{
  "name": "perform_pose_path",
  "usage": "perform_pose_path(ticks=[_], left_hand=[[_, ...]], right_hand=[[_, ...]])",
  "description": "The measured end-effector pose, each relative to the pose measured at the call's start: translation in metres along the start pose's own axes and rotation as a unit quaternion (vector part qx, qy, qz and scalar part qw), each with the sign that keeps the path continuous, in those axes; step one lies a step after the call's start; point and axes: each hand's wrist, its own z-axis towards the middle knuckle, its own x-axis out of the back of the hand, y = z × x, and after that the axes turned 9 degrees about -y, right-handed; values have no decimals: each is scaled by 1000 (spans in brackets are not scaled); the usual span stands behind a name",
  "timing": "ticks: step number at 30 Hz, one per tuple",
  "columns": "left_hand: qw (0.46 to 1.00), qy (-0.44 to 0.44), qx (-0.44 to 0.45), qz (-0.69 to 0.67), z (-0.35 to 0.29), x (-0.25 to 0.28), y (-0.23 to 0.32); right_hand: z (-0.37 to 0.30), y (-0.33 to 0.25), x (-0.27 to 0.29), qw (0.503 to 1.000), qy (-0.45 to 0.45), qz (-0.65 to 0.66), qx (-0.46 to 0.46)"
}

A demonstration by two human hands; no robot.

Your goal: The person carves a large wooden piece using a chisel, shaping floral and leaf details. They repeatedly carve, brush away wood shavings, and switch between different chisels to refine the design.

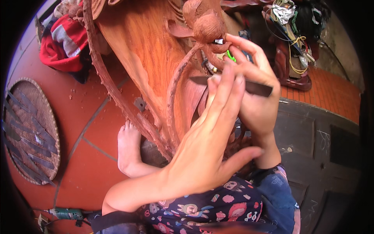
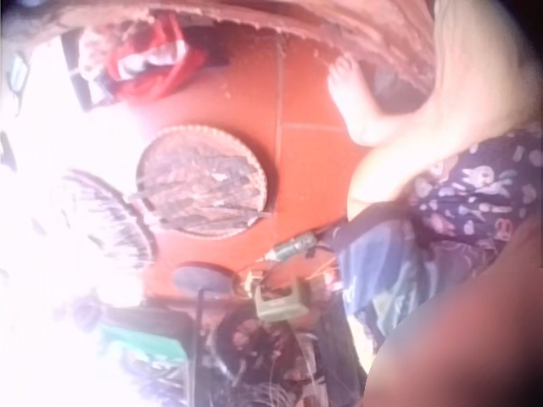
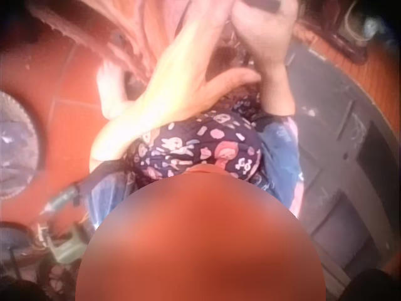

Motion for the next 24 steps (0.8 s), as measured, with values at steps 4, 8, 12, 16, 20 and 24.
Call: perform_pose_path(ticks=[4, 8, 12, 16, 20, 24], left_hand=[[999, 28, -26, -10, 11, -2, -4], [1000, 6, 15, -11, -3, -2, 6], [999, 21, -19, 15, 8, -1, -1], [1000, 13, 1, 2, -2, 0, 4], [999, 35, -17, 0, 4, -3, -2], [1000, 4, 9, 11, 3, 2, 2]], right_hand=[[1, -1, -2, 999, 19, 39, -26], [-5, -3, -4, 999, 14, 24, -24], [2, -4, -5, 998, 17, 47, -43], [-4, -1, -5, 999, 15, 28, -15], [1, 0, -6, 999, 20, 33, -18], [-2, 1, -6, 998, 24, 65, -10]])
